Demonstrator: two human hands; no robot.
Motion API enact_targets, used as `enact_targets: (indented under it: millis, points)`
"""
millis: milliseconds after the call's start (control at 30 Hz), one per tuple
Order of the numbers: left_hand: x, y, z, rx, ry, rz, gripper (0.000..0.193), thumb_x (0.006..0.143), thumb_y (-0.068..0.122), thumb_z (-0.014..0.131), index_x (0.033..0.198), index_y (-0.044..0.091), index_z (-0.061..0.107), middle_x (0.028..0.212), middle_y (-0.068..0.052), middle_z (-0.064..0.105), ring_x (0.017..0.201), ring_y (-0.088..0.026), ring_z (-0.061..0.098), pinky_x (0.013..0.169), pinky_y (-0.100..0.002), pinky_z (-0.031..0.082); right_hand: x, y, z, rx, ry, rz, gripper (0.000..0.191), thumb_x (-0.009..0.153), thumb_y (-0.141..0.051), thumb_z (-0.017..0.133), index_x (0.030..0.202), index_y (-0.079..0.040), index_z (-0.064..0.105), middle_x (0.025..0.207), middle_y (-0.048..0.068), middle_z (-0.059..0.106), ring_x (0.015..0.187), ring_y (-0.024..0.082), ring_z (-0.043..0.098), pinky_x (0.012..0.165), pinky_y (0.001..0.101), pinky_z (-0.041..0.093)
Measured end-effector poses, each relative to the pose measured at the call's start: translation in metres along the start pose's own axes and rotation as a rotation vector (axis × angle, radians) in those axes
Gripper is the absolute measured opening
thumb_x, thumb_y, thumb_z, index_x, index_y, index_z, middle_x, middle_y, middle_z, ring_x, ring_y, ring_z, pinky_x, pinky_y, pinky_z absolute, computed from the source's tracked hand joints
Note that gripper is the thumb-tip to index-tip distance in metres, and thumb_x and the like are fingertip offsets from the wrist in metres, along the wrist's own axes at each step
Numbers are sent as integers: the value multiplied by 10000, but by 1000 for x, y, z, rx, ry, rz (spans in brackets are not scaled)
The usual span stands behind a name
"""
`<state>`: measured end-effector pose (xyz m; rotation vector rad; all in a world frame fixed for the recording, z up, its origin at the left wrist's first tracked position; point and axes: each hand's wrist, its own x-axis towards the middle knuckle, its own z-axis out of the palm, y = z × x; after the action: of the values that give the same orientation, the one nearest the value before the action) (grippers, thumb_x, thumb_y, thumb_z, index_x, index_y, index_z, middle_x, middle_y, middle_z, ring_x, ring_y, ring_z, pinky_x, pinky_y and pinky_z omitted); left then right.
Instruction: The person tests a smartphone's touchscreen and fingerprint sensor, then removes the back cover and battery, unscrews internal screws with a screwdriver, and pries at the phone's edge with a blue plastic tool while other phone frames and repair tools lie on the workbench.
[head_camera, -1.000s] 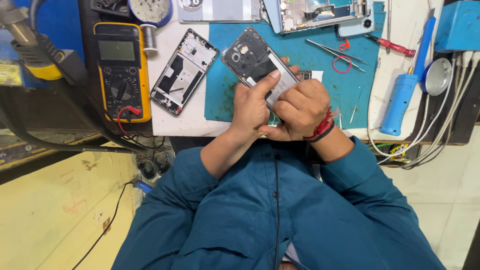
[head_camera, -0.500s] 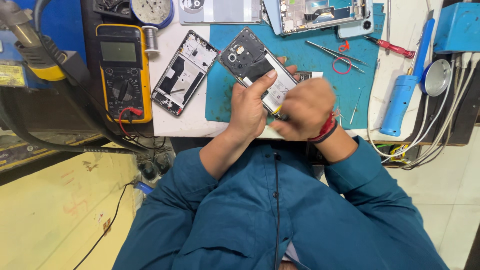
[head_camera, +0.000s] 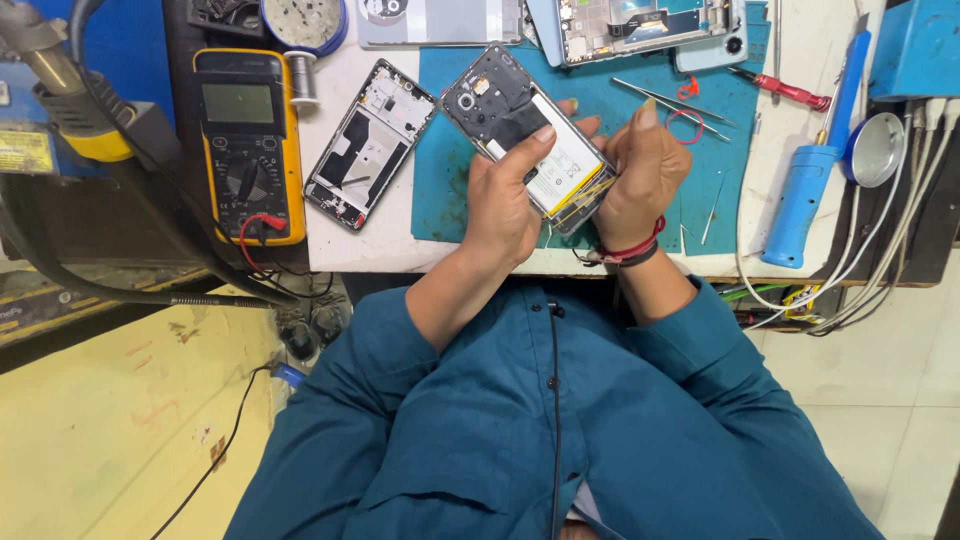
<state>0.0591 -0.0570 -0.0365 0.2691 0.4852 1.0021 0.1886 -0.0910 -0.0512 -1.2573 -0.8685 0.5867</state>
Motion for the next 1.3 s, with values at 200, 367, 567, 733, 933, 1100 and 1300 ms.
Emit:
enact_targets:
  millis: [200,367,567,733,933,1100,1300]
  points:
    - [14,-2,1,-18,22,8,374,1016,67,576,1338,-121,557,1235,-341,664,1088,-381,706,960,-489,602,15,-2,8,35,-19,9,516,1117,-237,497,643,-45,428,600,29,437,561,110,370,548,347,327]
    - [21,-1,7,-21,5,30,377,1015,70,567,1343,-117,560,1232,-335,668,1085,-391,705,960,-489,603,23,-5,11,24,9,35,468,1097,-207,503,663,-48,431,616,27,426,585,98,353,559,330,289]
    - [28,1,13,-18,-5,53,394,1026,78,562,1368,-115,547,1242,-312,670,1116,-384,701,977,-488,597,37,-9,21,23,162,68,444,1090,-203,518,676,-43,502,615,40,480,570,108,395,537,343,302]
    - [32,0,14,-30,-20,62,397,1018,72,563,1363,-123,547,1225,-319,675,1094,-399,707,965,-491,599,43,-18,20,-218,20,-75,452,1117,-196,497,696,-43,438,596,21,421,552,103,350,542,342,290]
    - [34,-2,11,-34,21,53,392,1008,71,561,1347,-126,550,1210,-320,676,1084,-404,706,949,-494,600,43,-18,24,-195,40,-84,487,1111,-200,503,657,-44,418,579,30,421,545,106,336,536,352,288]
    - [41,-3,15,-32,13,90,395,1008,65,558,1351,-128,530,1217,-323,671,1091,-395,704,964,-491,598,50,-18,33,140,258,125,522,1116,-241,495,633,-58,424,585,23,410,552,116,348,530,352,263]
    - [47,-3,16,-31,-12,80,396,1014,65,546,1351,-142,528,1211,-320,676,1087,-393,705,955,-492,597,56,-24,34,-34,219,14,519,1113,-262,502,639,-65,429,584,12,394,544,113,327,518,351,259]
